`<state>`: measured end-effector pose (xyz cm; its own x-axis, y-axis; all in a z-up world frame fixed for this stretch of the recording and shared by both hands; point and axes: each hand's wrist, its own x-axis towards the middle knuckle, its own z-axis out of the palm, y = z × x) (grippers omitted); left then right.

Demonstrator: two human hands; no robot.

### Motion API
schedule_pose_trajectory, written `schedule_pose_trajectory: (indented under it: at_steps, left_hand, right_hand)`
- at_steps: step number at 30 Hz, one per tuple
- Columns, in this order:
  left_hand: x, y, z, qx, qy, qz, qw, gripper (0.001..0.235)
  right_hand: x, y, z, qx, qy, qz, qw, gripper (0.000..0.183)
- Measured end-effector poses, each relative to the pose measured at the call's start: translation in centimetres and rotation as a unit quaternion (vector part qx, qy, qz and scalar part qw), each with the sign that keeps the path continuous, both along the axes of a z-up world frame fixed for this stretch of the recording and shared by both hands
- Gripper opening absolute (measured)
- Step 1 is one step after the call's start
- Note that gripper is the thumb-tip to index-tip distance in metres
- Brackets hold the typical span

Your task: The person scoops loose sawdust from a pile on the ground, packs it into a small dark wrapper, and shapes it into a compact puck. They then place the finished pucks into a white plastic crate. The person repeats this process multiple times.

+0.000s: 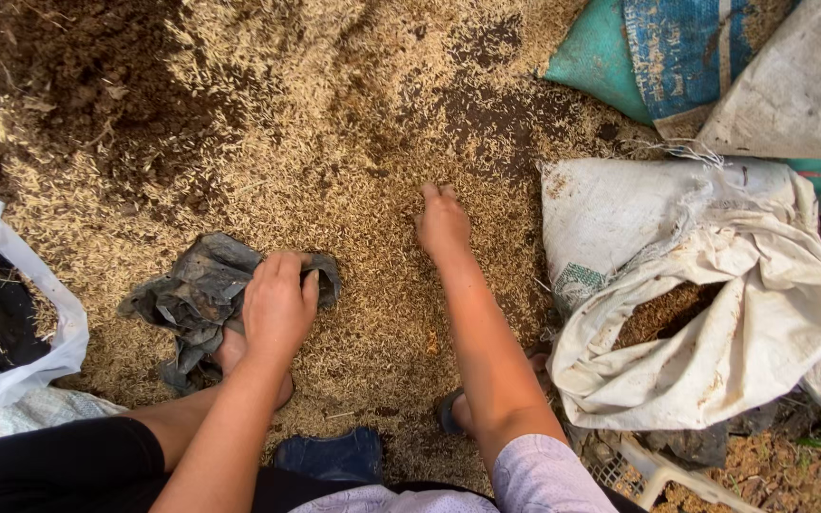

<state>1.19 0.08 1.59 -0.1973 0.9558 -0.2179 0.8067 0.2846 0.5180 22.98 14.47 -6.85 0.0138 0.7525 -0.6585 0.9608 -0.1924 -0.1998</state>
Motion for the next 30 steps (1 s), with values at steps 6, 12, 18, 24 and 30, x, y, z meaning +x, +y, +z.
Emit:
schedule_pose_trajectory:
  at_steps: [6,12,18,24,30]
  left_hand:
    - [0.4,0.9,-0.2,-0.005,-0.023,0.015,1.000,0.026]
    - [0.5,1.5,-1.1,-0.046,-0.028,0.020,0.998,0.027]
    - [1.0,1.6,-1.0,-0.027,-0.034,0.012,0.999,0.028]
    - [1.5,1.8,-0.4,-0.011,-0.049,0.026,0.998,0.030]
    - [1.9,3.1,-0.6,0.040,-0.092,0.023,0.995,0.029]
  right_hand:
    - [-10.0,6.8,1.3,0.242,0.175,0.241,0.924,0.042]
    - [-14.8,8.2,-2.0,0.242,0.120,0.326,0.906,0.050]
    - [-3.8,8.4,-0.8,0.110,0.054,0.238,0.964,0.041]
    - [4.2,12.4,1.0,-0.026,0.166,0.050,0.984,0.049]
    - [3.8,25.4,-5.0,0.202,0.242,-0.030,0.949,0.039]
